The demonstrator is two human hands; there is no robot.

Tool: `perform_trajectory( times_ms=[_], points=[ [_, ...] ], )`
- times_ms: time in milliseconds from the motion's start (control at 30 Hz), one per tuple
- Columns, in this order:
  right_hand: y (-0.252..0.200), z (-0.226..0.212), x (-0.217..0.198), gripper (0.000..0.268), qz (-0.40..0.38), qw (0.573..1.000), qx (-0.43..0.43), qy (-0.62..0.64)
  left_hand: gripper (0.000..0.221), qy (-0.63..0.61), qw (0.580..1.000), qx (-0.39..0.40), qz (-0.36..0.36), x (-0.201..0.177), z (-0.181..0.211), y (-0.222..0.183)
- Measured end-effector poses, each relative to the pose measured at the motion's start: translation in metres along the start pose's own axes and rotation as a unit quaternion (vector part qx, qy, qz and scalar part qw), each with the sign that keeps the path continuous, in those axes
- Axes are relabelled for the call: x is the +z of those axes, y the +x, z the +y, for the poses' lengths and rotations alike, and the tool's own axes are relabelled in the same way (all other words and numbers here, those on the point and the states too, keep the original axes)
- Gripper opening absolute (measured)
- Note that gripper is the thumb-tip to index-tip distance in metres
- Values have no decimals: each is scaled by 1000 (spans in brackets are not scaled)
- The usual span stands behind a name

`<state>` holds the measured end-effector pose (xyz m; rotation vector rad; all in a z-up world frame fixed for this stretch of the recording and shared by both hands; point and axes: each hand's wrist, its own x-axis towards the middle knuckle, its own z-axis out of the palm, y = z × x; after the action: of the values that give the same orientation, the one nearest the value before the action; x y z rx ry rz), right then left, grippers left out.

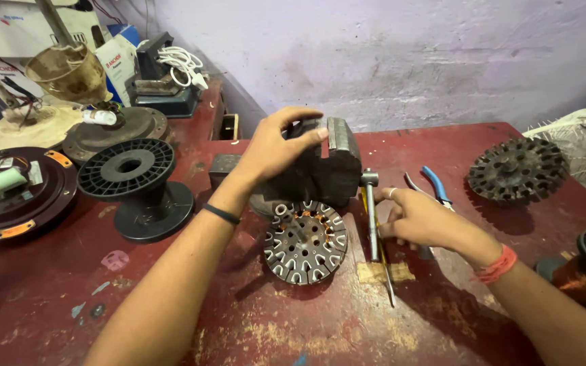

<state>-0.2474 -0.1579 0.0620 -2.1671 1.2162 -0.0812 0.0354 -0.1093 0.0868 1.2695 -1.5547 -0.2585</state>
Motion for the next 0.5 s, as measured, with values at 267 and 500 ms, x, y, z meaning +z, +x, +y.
perform_trajectory(
  times_ms=[267, 500],
  points=[
    [4, 7, -2, 51, 96, 987, -55, -115, 50, 37, 999, 38, 2, 1, 3, -5],
    [24, 19, 9, 50, 138, 985, -62, -87, 50, 45, 998, 37, 4, 0, 8, -7]
  ],
)
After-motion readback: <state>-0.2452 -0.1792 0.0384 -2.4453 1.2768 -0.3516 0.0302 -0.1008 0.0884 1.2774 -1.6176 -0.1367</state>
